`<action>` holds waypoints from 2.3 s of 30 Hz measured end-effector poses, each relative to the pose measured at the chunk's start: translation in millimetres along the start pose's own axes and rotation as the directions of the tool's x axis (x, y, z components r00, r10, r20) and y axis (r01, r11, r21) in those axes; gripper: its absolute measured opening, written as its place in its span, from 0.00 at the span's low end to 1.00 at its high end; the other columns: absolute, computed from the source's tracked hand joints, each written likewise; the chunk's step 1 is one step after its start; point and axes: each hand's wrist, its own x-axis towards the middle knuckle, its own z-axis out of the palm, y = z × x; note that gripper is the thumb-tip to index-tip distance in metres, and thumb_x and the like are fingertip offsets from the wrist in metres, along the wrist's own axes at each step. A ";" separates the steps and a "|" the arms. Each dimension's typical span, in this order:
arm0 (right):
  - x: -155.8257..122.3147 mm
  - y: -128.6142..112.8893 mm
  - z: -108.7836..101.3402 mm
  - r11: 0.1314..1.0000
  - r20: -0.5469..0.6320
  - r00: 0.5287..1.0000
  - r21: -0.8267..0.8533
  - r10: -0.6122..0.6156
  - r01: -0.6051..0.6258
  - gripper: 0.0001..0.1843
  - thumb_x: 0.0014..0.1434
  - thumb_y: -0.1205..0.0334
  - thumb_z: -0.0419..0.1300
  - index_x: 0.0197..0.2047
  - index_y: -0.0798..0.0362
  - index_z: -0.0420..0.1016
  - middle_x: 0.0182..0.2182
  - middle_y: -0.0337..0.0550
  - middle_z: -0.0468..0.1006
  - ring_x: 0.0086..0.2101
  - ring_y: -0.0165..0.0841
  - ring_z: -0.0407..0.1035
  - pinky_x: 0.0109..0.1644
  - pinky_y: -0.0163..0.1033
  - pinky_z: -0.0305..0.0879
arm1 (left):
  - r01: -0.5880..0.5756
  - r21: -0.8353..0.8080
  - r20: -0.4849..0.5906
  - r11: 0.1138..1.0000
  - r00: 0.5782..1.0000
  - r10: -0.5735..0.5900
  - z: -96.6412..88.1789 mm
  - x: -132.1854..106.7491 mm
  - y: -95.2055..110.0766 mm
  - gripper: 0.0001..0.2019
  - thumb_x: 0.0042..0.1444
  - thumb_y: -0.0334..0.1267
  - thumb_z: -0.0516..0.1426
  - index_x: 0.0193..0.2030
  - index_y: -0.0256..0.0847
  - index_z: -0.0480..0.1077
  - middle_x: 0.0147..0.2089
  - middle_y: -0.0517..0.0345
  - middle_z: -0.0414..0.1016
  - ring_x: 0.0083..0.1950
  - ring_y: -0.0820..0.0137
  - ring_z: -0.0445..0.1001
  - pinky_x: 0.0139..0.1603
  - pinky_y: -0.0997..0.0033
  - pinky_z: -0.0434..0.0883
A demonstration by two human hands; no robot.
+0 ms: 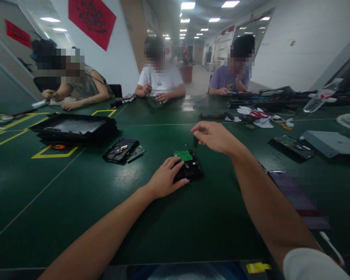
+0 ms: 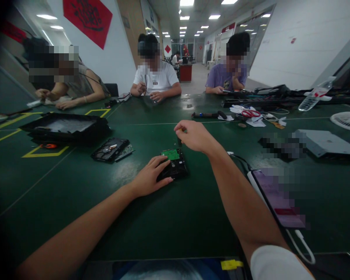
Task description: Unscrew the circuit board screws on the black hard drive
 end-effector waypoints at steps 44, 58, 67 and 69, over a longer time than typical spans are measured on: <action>3.0 3.5 3.2 0.998 -0.002 0.999 -0.035 -0.054 0.054 0.11 0.72 0.55 0.59 0.46 0.50 0.82 0.38 0.44 0.85 0.34 0.36 0.77 0.42 0.40 0.68 | -0.006 0.024 0.006 1.000 1.000 0.006 1.5 -0.1 -0.6 0.36 0.70 0.61 0.58 0.75 0.38 0.65 0.74 0.36 0.65 0.76 0.44 0.63 0.76 0.37 0.66; 2.5 1.8 3.5 0.998 0.024 0.998 -0.010 -0.056 0.057 0.12 0.73 0.54 0.59 0.45 0.51 0.81 0.38 0.45 0.85 0.34 0.35 0.77 0.41 0.39 0.69 | 0.003 0.017 0.007 1.000 1.000 -0.003 -1.9 0.3 2.8 0.36 0.70 0.60 0.59 0.75 0.38 0.65 0.74 0.36 0.65 0.76 0.44 0.63 0.77 0.38 0.66; 0.8 0.0 -0.6 0.998 0.001 1.000 -0.059 0.000 0.000 0.11 0.71 0.61 0.59 0.51 0.53 0.80 0.34 0.43 0.84 0.31 0.34 0.78 0.39 0.38 0.68 | 0.008 0.003 0.009 1.000 1.000 -0.008 0.1 0.0 1.2 0.36 0.69 0.60 0.60 0.75 0.39 0.65 0.74 0.36 0.65 0.76 0.44 0.63 0.76 0.37 0.66; 0.9 -0.9 -1.2 0.998 -0.010 1.000 -0.070 -0.001 0.000 0.09 0.69 0.62 0.60 0.48 0.53 0.80 0.34 0.43 0.85 0.32 0.35 0.79 0.40 0.38 0.67 | 0.011 0.000 0.011 1.000 1.000 -0.011 0.2 -0.1 0.4 0.36 0.69 0.60 0.60 0.75 0.40 0.65 0.75 0.37 0.65 0.77 0.43 0.62 0.76 0.36 0.66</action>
